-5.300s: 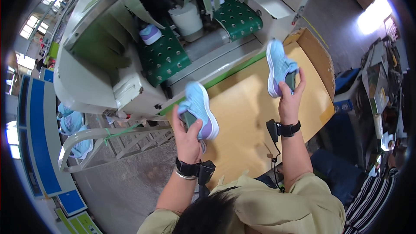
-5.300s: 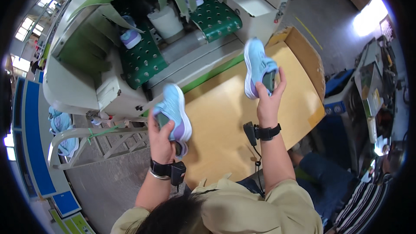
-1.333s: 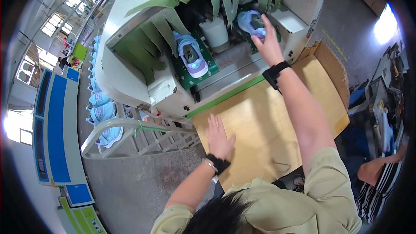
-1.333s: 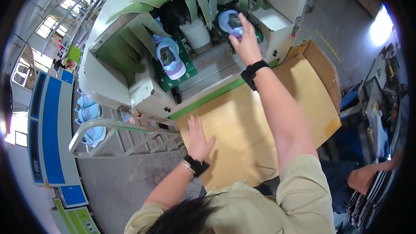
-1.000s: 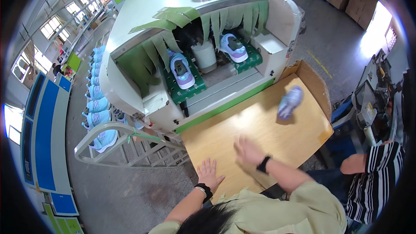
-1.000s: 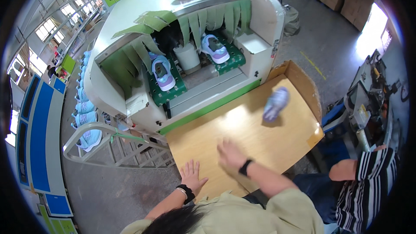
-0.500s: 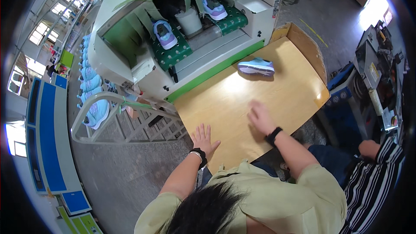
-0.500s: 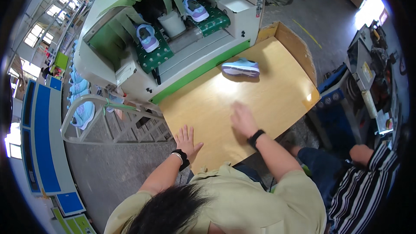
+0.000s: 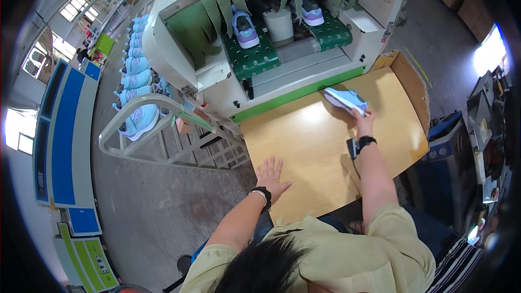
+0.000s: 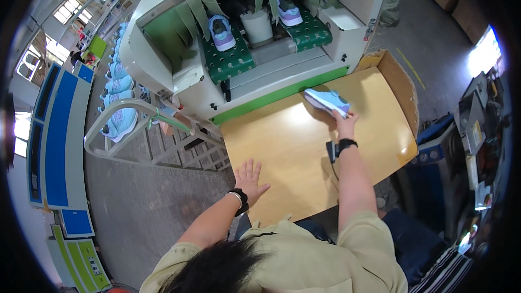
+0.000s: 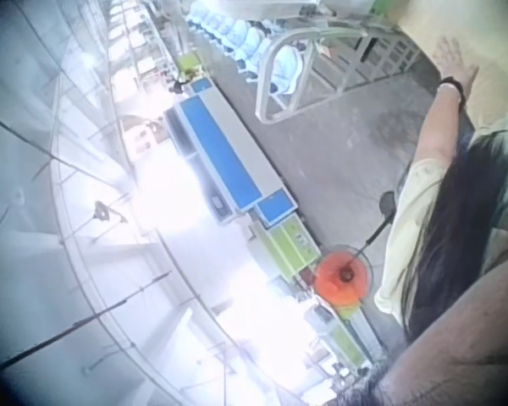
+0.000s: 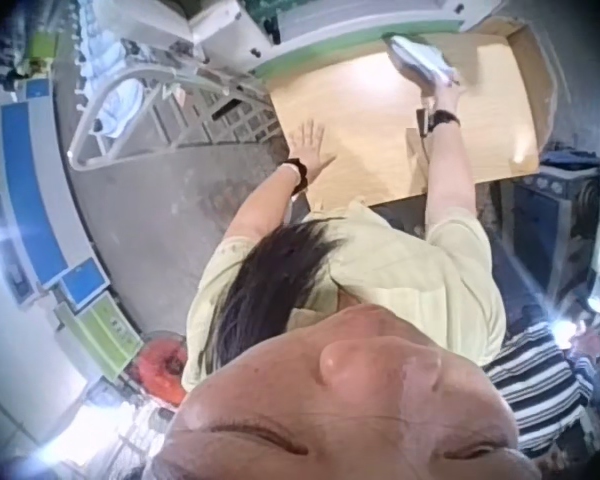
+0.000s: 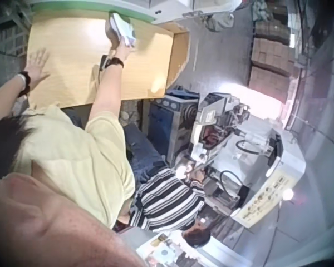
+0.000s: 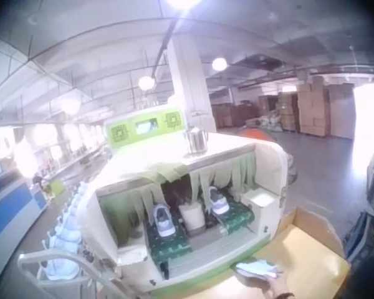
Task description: The person repeatedly picks up light blue sneakers from a wooden table and places them onto a green conveyor belt. The person retrieves the shoes as they return from the machine, handling them one at a time or in pairs throughout the clip.
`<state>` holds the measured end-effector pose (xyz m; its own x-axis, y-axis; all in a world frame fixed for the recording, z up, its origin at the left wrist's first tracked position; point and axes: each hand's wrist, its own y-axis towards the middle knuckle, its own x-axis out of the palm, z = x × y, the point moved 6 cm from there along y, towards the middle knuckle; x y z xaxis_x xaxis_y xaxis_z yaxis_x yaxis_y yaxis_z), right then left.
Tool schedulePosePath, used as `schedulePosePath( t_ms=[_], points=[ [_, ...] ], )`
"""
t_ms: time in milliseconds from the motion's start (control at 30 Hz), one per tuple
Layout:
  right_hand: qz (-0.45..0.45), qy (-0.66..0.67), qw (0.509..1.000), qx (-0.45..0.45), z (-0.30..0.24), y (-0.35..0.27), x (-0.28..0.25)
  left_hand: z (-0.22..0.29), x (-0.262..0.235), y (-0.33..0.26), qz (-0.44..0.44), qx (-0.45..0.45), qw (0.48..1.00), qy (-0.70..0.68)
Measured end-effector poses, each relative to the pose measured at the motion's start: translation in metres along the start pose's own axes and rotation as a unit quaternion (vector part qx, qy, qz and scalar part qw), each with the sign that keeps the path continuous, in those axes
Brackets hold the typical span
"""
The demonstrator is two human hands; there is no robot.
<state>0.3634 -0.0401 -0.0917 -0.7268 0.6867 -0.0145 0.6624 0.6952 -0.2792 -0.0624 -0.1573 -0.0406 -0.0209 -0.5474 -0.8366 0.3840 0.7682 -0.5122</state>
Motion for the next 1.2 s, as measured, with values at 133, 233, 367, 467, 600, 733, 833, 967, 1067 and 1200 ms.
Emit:
schedulePosePath(
  t_ms=[133,233,367,467,600,733,833,967,1067,1200],
  points=[
    [-0.029,0.033,0.983,-0.181,0.003,-0.070,0.026,0.000,-0.003,0.001,0.003,0.010,1.000,-0.019],
    [-0.089,-0.227,0.928,-0.281,0.007,-0.110,0.043,0.001,-0.001,0.002,0.010,0.016,1.000,-0.009],
    [-0.066,-0.226,0.942,-0.240,-0.014,-0.128,0.058,0.000,0.000,0.004,-0.010,0.018,1.000,-0.005],
    [-0.071,-0.223,0.948,-0.217,-0.053,-0.144,0.083,-0.009,0.010,0.005,-0.001,0.020,1.000,0.001],
    [-0.137,-0.270,0.922,-0.242,-0.031,-0.157,0.110,-0.012,0.016,0.013,-0.013,0.050,0.999,0.001],
    [-0.098,-0.272,0.934,-0.210,0.003,-0.186,0.108,-0.018,0.023,0.020,-0.039,0.059,0.997,0.023],
    [-0.091,-0.546,0.806,-0.210,0.043,-0.236,0.076,-0.020,0.019,0.022,-0.086,0.090,0.991,0.045],
    [-0.113,-0.566,0.809,-0.109,0.065,-0.314,0.029,-0.046,0.003,0.027,-0.103,0.252,0.951,0.147],
    [-0.090,-0.575,0.812,-0.036,0.071,-0.370,0.010,-0.071,-0.028,0.045,-0.044,0.304,0.942,0.134],
    [-0.060,-0.523,0.849,0.041,0.086,-0.415,0.015,-0.091,-0.039,0.064,-0.004,0.239,0.967,0.086]
  ],
)
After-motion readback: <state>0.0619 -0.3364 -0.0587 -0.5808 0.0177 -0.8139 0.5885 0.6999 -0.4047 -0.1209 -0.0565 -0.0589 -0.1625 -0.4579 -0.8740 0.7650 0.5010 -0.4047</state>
